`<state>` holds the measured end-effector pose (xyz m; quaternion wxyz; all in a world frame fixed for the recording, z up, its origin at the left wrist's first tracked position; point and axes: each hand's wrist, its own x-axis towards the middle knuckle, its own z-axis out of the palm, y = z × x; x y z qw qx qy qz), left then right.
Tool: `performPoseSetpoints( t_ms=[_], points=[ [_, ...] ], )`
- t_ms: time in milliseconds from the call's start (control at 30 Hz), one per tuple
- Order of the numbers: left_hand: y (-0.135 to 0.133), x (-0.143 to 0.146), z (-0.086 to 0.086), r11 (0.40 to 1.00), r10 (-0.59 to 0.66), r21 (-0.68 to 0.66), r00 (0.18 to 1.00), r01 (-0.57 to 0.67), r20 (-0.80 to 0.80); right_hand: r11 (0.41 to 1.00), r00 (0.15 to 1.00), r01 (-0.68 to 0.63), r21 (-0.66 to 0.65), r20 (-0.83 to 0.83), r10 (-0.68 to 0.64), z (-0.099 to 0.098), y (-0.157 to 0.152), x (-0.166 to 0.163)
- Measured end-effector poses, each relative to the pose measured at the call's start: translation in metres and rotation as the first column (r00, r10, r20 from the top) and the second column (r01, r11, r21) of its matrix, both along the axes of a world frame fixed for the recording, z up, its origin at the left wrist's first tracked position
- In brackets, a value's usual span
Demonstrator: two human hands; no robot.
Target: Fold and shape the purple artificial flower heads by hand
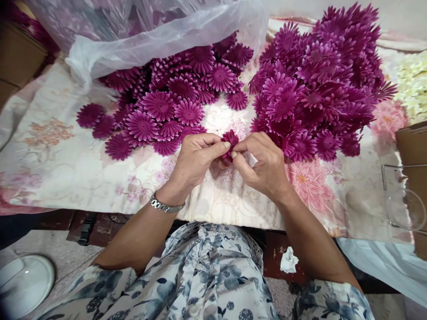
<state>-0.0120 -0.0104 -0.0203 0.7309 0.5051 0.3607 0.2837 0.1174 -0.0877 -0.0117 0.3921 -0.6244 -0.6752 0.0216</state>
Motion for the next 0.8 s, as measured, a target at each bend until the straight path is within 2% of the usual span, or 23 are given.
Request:
performPoseSetpoints(
  t_ms=[133, 267, 533, 667, 800],
  points=[
    [0.001, 0.0, 0.001, 1.0, -0.021, -0.002, 1.0, 0.021, 0.017, 0.996, 0.977, 0.016, -0.093, -0.209, -0.036, -0.002, -0.001, 0.004],
    [0.002, -0.001, 0.004, 0.997, -0.054, -0.059, 0.997, 0.057, 0.049, 0.991, 0.898, -0.032, -0.131, -0.439, -0.029, -0.006, 0.0, 0.009],
    [0.002, -0.002, 0.007, 0.978, -0.138, -0.138, 0.98, 0.158, 0.145, 0.988, 0.844, -0.063, -0.14, -0.536, -0.022, -0.009, -0.002, 0.008],
    [0.004, -0.004, 0.007, 0.966, -0.137, -0.205, 0.983, 0.159, 0.121, 0.993, 0.743, -0.06, -0.101, -0.669, -0.023, -0.008, -0.001, 0.014],
    [0.005, -0.004, 0.008, 0.974, -0.113, -0.186, 0.989, 0.128, 0.091, 0.989, 0.673, -0.048, -0.143, -0.736, -0.074, -0.007, 0.002, 0.019]
  ],
)
